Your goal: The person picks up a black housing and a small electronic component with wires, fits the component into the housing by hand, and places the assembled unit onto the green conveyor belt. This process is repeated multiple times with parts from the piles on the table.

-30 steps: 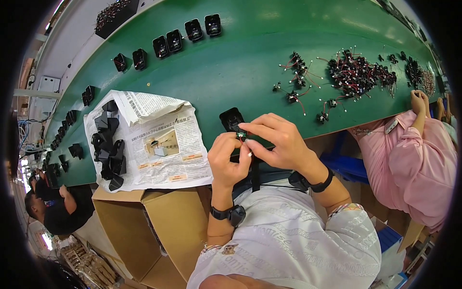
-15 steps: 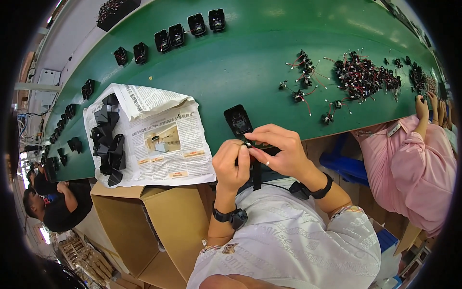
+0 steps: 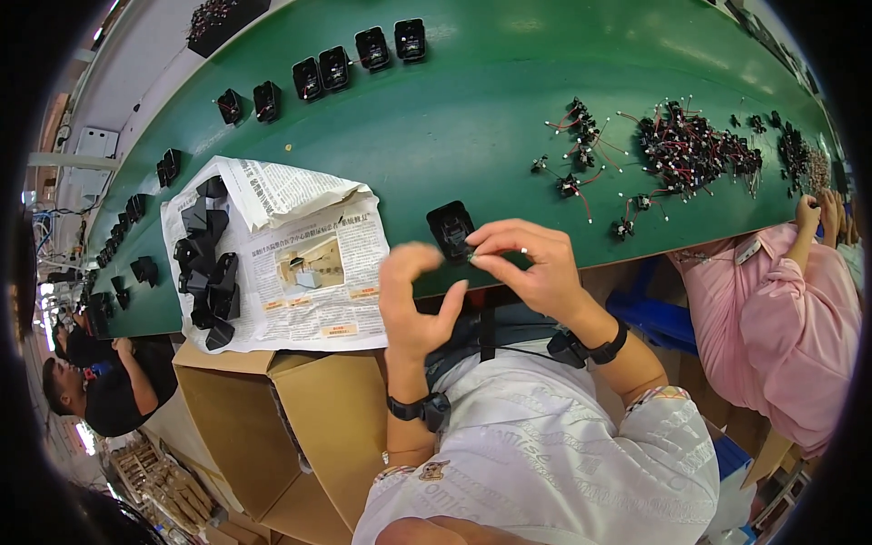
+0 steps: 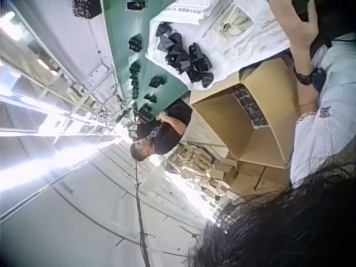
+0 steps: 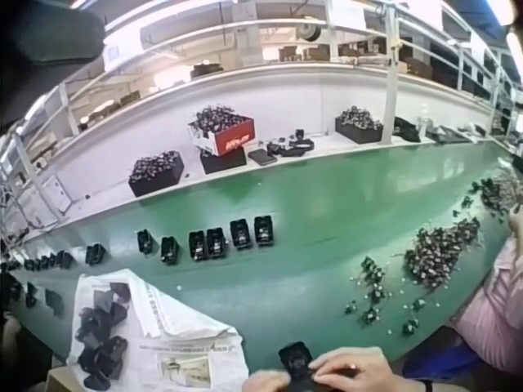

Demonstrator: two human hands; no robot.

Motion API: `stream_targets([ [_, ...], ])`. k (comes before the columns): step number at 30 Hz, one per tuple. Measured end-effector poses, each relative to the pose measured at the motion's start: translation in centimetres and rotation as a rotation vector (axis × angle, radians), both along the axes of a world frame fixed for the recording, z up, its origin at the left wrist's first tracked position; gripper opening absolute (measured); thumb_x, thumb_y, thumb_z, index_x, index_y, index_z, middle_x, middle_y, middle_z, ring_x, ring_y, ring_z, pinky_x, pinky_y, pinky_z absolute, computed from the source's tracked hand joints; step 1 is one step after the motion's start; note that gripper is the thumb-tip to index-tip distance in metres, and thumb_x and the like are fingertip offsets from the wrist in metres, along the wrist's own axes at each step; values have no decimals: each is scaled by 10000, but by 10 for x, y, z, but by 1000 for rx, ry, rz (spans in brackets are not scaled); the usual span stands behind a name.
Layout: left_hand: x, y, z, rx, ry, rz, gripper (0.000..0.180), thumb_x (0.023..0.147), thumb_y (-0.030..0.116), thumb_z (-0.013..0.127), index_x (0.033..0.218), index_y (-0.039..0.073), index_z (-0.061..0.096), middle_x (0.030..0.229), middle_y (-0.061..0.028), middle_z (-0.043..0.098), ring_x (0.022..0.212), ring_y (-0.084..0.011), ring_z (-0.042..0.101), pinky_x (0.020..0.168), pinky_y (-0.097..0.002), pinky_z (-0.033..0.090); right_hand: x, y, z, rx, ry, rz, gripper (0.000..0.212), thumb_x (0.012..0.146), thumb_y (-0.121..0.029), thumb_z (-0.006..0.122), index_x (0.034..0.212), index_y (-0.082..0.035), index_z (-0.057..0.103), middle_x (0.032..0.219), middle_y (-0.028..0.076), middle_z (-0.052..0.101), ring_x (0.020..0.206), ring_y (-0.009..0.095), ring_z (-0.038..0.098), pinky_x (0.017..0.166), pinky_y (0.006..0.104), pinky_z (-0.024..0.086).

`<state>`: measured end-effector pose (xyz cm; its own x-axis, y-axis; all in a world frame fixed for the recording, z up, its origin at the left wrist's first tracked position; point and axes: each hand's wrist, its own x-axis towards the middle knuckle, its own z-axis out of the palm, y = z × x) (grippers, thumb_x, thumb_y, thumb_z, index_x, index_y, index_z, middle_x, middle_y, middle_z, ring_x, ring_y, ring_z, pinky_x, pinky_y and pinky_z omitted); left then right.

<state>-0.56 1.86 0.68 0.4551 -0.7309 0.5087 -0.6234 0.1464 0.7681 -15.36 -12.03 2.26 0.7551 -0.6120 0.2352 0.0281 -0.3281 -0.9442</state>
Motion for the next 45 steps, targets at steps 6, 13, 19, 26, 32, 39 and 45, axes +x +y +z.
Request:
stream_targets([
  [6, 26, -22, 7, 307, -276, -59, 797, 654, 193, 884, 1349, 39, 523, 1404, -170, 531, 1328, -378, 492, 1065, -482, 387, 4, -4, 6, -66, 29, -86, 104, 821, 67, 733, 920, 45, 711, 1040, 138, 703, 903, 187, 702, 797, 288, 596],
  [13, 18, -22, 3, 163, -57, -100, 772, 616, 166, 861, 1312, 15, 563, 1233, -181, 621, 1124, -367, 614, 937, -401, 521, 10, -1, 4, -458, 35, -45, 165, 758, 40, 786, 894, -17, 712, 999, 110, 684, 823, 230, 668, 708, 301, 554],
  [19, 18, -18, 7, 98, 125, -120, 781, 588, 213, 903, 1273, 3, 593, 1182, -171, 639, 1067, -314, 648, 901, -384, 545, 10, 3, 11, -249, 8, -37, 155, 767, 47, 777, 898, -13, 720, 1038, 101, 634, 877, 196, 649, 722, 297, 552],
  [26, 15, -17, 12, 83, 79, -91, 788, 607, 198, 924, 1293, 15, 582, 1204, -170, 631, 1085, -331, 644, 913, -400, 544, 7, 17, 13, -98, -13, -142, 128, 808, 15, 762, 915, -15, 699, 1075, 110, 589, 935, 185, 606, 798, 292, 519],
  [32, 9, -17, 13, 58, 56, -78, 793, 602, 203, 927, 1296, 25, 588, 1196, -164, 632, 1073, -329, 647, 884, -403, 553, 1, 16, 16, -158, -24, -118, 99, 828, -16, 750, 898, -21, 680, 1096, 120, 581, 975, 198, 596, 852, 308, 491],
  [39, 11, -17, 16, 105, 74, -114, 780, 597, 202, 928, 1285, 25, 605, 1184, -155, 637, 1041, -317, 662, 854, -398, 565, -5, 10, 17, -134, 84, -91, 107, 783, -35, 780, 849, -41, 696, 1146, 123, 599, 1040, 223, 589, 842, 321, 499],
  [45, 16, -16, 18, 175, 66, -218, 795, 555, 170, 933, 1275, 17, 636, 1132, -146, 659, 1009, -288, 668, 866, -381, 557, -2, -7, 33, -429, 203, 92, 118, 725, -46, 802, 812, -81, 730, 1242, 102, 598, 1105, 278, 570, 847, 363, 519],
])
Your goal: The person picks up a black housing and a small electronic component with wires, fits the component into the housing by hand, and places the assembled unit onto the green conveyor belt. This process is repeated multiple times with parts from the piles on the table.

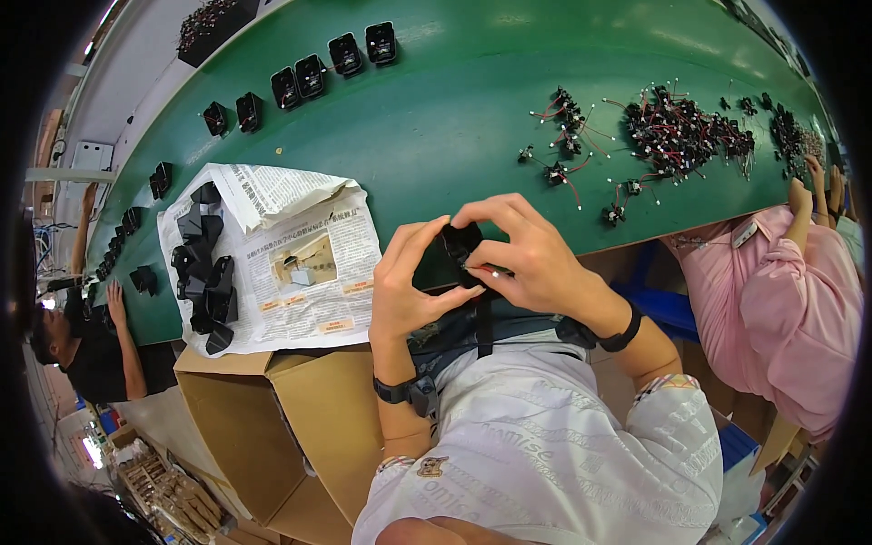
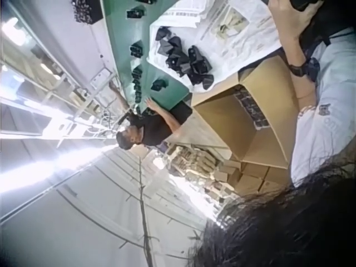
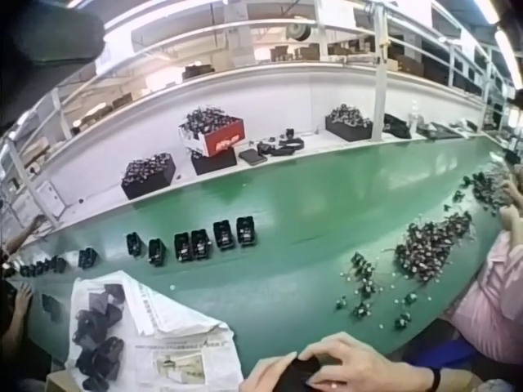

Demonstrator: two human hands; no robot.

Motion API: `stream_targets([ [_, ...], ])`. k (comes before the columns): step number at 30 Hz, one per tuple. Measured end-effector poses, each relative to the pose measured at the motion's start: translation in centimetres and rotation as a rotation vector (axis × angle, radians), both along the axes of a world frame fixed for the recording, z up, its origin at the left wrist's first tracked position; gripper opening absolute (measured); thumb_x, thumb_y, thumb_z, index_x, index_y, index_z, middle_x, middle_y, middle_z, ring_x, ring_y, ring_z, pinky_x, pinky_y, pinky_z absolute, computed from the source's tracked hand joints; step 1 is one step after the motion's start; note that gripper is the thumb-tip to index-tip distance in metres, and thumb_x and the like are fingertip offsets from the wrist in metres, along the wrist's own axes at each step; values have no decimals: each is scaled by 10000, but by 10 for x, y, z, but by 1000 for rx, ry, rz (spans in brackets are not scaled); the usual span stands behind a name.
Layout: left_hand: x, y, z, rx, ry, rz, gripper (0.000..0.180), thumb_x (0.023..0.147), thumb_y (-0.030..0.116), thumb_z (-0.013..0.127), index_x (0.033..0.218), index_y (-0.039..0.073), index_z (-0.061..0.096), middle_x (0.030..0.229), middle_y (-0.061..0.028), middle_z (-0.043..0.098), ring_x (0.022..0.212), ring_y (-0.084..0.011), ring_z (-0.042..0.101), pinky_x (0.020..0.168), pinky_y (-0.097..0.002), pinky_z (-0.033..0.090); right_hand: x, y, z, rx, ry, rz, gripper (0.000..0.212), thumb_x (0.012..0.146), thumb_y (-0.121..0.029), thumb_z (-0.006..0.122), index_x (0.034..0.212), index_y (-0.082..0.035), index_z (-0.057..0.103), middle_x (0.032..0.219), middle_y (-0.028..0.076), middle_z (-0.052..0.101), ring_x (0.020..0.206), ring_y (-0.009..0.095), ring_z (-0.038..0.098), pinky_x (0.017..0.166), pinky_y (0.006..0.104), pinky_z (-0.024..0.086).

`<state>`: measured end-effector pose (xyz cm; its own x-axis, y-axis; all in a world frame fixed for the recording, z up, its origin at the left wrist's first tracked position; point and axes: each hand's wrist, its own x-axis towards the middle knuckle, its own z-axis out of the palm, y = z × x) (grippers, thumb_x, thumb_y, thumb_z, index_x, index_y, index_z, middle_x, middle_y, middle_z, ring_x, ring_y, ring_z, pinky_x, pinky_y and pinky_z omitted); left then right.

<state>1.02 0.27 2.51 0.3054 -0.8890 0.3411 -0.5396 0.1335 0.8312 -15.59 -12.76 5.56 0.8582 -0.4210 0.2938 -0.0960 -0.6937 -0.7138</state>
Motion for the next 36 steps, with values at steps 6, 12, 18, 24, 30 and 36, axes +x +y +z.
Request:
stream_targets([
  [6, 4, -1, -5, -13, -2, -4, 811, 565, 161, 945, 1291, 7, 619, 1198, -154, 647, 1061, -287, 669, 906, -393, 555, 2, -8, 4, -48, -10, 70, 205, 730, -60, 793, 925, -80, 732, 1412, 134, 533, 1221, 329, 535, 909, 434, 521],
  [12, 12, 14, -24, -150, 479, 46, 534, 588, 174, 950, 986, 31, 624, 1236, -170, 653, 1083, -287, 670, 931, -389, 531, 21, -15, 17, 11, 51, 312, 371, 723, -93, 811, 1066, -45, 675, 1486, 200, 472, 1275, 380, 549, 955, 434, 530],
  [18, 43, 28, 11, -44, 64, 231, 385, 747, 279, 868, 918, 44, 614, 1344, -175, 588, 1250, -370, 563, 1032, -423, 452, 69, -45, 50, -235, 44, 328, 349, 696, -42, 781, 1023, -24, 661, 1430, 202, 524, 1261, 386, 576, 1000, 441, 504],
  [24, 151, 101, 5, 131, -525, 1197, 443, 769, 221, 785, 1137, 62, 597, 1268, -196, 555, 1191, -403, 502, 993, -533, 401, 152, -201, 4, -427, 168, -79, 297, 753, -59, 783, 1021, -12, 663, 1471, 128, 502, 1264, 374, 552, 1048, 420, 464],
  [30, 198, 123, -23, 444, -670, 1418, 491, 697, 275, 796, 1143, 119, 662, 1219, -170, 609, 1157, -393, 548, 970, -506, 451, 178, -252, -43, -432, 128, -98, 301, 780, -113, 781, 1055, -10, 714, 1495, 134, 489, 1244, 372, 574, 1044, 432, 481],
  [36, 187, 129, -38, 264, -625, 1374, 145, 709, 132, 731, 844, 127, 677, 1105, -106, 647, 1039, -370, 603, 879, -469, 491, 193, -232, -34, -452, 152, 21, 290, 831, -206, 733, 1068, -39, 729, 1491, 159, 485, 1185, 372, 591, 995, 435, 494],
])
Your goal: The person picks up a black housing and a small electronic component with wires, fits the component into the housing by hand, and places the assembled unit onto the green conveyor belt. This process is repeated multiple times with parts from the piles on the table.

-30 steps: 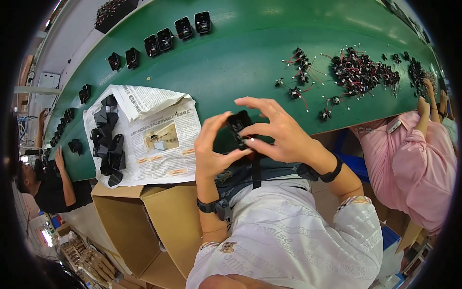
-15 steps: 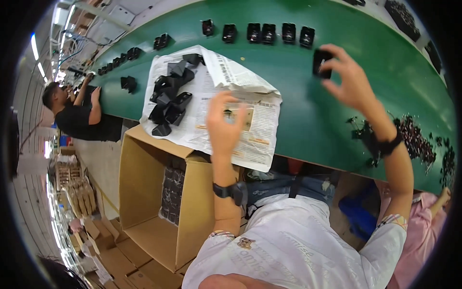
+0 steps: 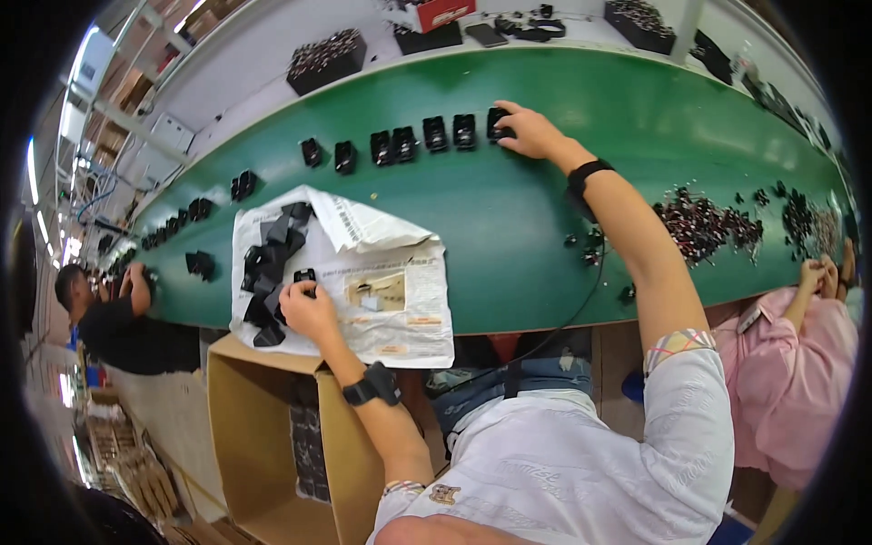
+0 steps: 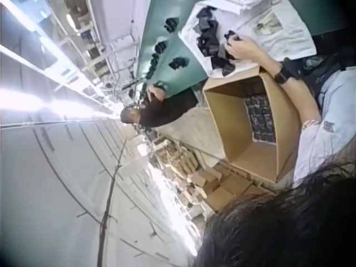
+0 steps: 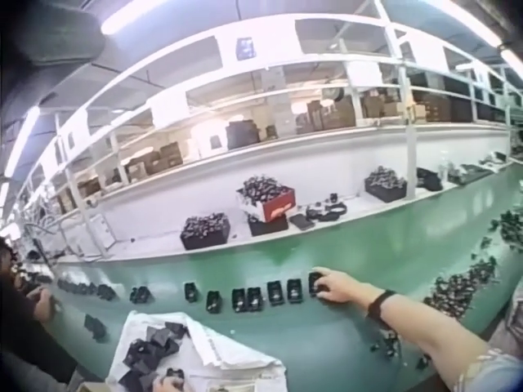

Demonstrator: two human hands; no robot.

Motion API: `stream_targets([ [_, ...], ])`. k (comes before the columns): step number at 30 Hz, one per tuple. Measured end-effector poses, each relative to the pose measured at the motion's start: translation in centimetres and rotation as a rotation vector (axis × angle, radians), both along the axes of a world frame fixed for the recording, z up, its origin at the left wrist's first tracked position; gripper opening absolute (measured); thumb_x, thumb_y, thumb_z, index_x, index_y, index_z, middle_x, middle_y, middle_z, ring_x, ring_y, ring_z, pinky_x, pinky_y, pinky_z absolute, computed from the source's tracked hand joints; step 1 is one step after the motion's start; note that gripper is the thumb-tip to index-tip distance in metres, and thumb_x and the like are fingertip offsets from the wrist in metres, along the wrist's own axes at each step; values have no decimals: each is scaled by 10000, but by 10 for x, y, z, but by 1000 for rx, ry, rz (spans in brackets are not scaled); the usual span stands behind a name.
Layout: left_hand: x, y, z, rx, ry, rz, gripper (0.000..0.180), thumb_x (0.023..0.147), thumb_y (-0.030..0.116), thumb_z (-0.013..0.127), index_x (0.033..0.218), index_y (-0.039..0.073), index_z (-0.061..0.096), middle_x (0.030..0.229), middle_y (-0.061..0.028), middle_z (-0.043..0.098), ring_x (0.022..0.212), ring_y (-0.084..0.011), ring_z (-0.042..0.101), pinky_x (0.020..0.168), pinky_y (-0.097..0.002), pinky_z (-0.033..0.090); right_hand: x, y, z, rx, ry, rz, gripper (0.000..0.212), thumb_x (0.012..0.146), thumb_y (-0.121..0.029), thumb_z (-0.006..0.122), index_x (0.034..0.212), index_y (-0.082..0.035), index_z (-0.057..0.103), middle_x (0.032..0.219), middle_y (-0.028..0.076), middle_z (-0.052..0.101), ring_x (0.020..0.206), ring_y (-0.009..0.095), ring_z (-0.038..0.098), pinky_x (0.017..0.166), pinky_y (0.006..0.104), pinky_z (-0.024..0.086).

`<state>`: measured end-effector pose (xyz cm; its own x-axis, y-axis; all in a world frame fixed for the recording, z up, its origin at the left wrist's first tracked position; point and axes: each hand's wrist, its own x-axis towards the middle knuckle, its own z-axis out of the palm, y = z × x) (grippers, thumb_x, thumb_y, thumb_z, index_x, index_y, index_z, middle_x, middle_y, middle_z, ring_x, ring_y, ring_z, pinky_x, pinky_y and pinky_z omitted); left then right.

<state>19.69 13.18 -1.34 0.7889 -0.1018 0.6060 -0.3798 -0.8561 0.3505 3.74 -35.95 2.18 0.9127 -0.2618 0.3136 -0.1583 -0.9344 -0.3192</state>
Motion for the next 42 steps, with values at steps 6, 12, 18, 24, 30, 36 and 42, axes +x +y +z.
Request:
stream_targets([
  [6, -63, -37, 32, -380, 201, -319, 276, 782, 98, 712, 1029, 33, 609, 1065, -124, 613, 980, -288, 610, 862, -389, 489, -9, -9, 8, 89, 70, -45, 247, 807, -133, 751, 986, -54, 601, 1498, 161, 477, 1186, 381, 586, 985, 425, 492],
  [12, -139, -76, 27, -690, 596, -745, 530, 813, 58, 770, 1264, 30, 493, 1173, -74, 557, 916, -151, 602, 781, -284, 495, -11, -11, 13, 98, 64, 72, 271, 792, -67, 755, 960, -65, 542, 1550, 195, 404, 1304, 400, 510, 1028, 449, 459],
  [18, -166, -121, 21, -208, 336, -840, 682, 763, 171, 785, 1369, 48, 498, 1340, -204, 499, 1206, -403, 547, 949, -454, 503, -49, 5, 44, 39, 22, -38, 289, 831, -176, 742, 1052, -68, 591, 1461, 194, 475, 1238, 406, 544, 1022, 451, 462],
  [24, -169, -110, 35, -125, 523, -977, 882, 696, 275, 894, 1436, 68, 462, 1443, -182, 449, 1282, -414, 503, 1004, -458, 489, -165, 99, 116, 178, 191, -53, 152, 853, -168, 718, 926, -49, 657, 877, 111, 686, 857, 255, 678, 693, 364, 525],
  [30, -170, -125, 32, -133, 574, -1098, 722, 692, 158, 882, 1321, 21, 556, 1310, -167, 575, 1217, -376, 557, 1011, -431, 465, -225, 127, 62, -41, 152, -23, 261, 847, -133, 720, 1102, -126, 668, 1062, 80, 655, 928, 257, 660, 744, 402, 553],
  [36, -177, -125, 32, -141, 548, -1106, 700, 698, 154, 876, 1308, 22, 560, 1310, -167, 571, 1212, -375, 558, 1019, -435, 459, -188, 96, 23, -119, 383, 57, 276, 830, -128, 738, 1088, -114, 640, 1036, 55, 655, 884, 299, 663, 755, 412, 546],
  [42, -178, -118, 25, -136, 518, -1051, 725, 724, 192, 865, 1352, 45, 533, 1372, -174, 513, 1259, -400, 517, 1015, -462, 465, -163, 101, 57, 608, -111, -151, 180, 902, -112, 721, 1010, -42, 596, 868, 31, 655, 728, 116, 646, 640, 290, 509],
])
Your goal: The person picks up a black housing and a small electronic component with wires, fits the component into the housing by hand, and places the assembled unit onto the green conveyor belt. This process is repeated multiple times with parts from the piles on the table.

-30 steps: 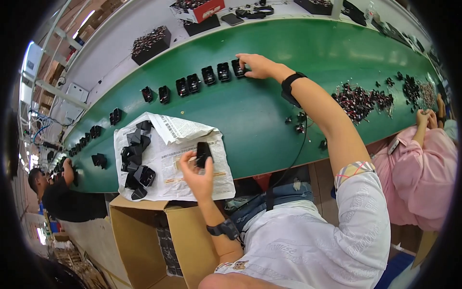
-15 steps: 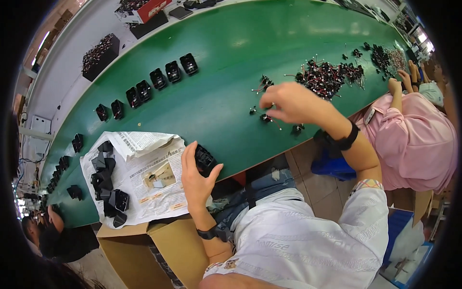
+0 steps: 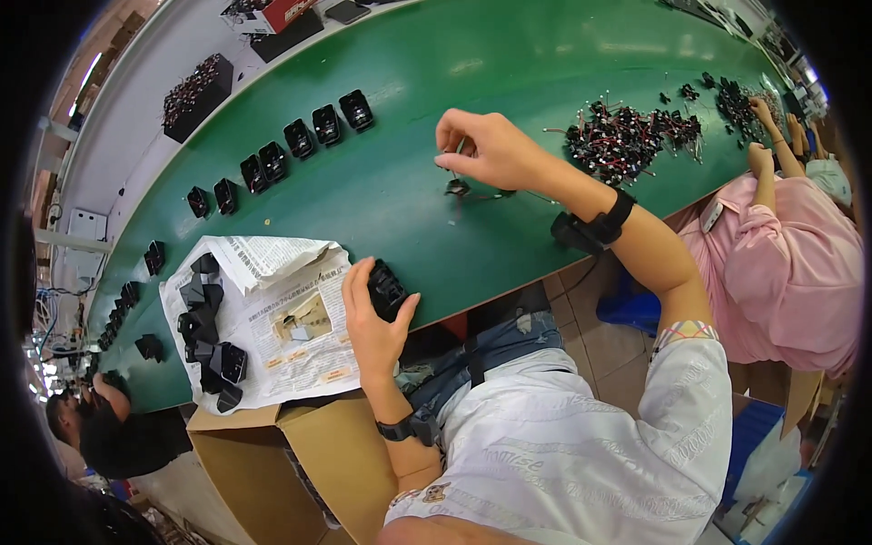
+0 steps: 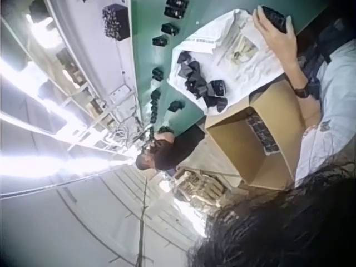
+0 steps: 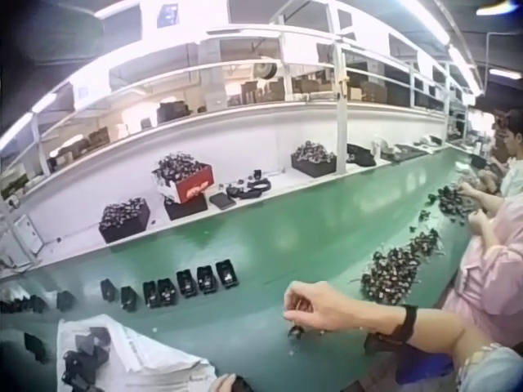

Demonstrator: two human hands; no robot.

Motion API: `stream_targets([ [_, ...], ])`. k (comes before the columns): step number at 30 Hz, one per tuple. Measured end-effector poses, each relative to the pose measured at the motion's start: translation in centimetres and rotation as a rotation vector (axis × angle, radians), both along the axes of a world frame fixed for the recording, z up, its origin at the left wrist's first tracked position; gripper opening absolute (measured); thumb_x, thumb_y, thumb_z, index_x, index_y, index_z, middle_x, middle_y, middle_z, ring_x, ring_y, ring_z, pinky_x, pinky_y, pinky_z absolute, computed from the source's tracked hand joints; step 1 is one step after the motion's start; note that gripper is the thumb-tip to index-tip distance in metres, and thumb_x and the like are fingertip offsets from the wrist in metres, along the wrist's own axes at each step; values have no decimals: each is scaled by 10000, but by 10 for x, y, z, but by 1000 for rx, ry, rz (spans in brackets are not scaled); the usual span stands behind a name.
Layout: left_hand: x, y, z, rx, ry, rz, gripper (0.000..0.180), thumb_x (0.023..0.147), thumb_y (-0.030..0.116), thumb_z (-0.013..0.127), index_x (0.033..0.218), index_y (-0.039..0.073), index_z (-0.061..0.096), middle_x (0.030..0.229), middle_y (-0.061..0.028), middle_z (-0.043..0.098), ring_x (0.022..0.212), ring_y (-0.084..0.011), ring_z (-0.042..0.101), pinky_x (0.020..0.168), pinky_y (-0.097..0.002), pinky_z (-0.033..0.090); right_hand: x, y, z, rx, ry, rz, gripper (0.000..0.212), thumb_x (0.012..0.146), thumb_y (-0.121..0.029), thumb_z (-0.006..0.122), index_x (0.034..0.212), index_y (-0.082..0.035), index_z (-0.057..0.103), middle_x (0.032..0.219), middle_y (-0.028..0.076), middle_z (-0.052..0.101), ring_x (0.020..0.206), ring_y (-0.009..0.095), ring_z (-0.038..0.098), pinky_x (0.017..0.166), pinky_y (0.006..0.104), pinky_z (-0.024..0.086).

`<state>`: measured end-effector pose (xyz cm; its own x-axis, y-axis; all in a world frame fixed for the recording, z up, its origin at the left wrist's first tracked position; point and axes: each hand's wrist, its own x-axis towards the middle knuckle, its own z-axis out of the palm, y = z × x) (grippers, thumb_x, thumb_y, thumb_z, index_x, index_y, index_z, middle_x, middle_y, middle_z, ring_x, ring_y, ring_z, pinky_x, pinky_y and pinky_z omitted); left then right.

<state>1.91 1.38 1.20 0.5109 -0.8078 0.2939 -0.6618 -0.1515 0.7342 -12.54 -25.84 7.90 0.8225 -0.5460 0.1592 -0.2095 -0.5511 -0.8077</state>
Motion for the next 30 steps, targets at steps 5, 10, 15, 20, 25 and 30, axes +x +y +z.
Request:
stream_targets([
  [5, -15, -13, 19, -91, -181, 230, 620, 748, 222, 851, 1287, 50, 597, 1369, -160, 518, 1238, -384, 506, 1019, -482, 432, 0, 27, -4, 112, -158, -74, 181, 924, -96, 715, 975, -18, 560, 904, 31, 642, 783, 90, 636, 712, 234, 530],
  [10, -32, -46, 26, -271, -66, 28, 479, 779, 178, 819, 1216, 58, 664, 1173, -119, 660, 1104, -320, 605, 963, -442, 449, -5, 62, -10, 707, -437, -51, 182, 915, -25, 708, 994, -22, 545, 1095, 81, 622, 891, 130, 670, 796, 270, 556],
  [15, -39, -58, 33, -411, 9, -61, 398, 744, 2, 797, 1127, 48, 700, 943, -109, 714, 806, -259, 691, 735, -356, 538, -16, 107, -10, 665, -353, 39, 138, 922, -27, 697, 973, -8, 570, 954, 32, 644, 854, 96, 643, 758, 256, 532],
  [20, -42, -46, 26, -401, 96, -58, 374, 711, -12, 817, 1069, 34, 717, 880, -106, 707, 724, -220, 679, 634, -324, 528, -30, 110, -9, 239, -239, 11, 137, 865, -17, 719, 982, -9, 649, 1007, 74, 662, 850, 133, 654, 733, 271, 530],
  [25, -49, -40, 22, -370, 81, 62, 403, 707, -22, 811, 1093, 33, 705, 816, -87, 673, 659, -195, 653, 588, -305, 508, -35, 122, -10, 61, -292, 70, 234, 787, -16, 756, 1014, -43, 705, 1038, 101, 666, 858, 176, 652, 713, 287, 526],
  [30, -54, -37, 24, -366, 68, 52, 408, 725, -54, 783, 1115, 46, 720, 856, -72, 691, 674, -145, 640, 608, -272, 506, -28, 131, -26, 56, -372, -62, 198, 761, 4, 793, 946, -44, 740, 992, 72, 673, 783, 161, 654, 664, 281, 533],
])
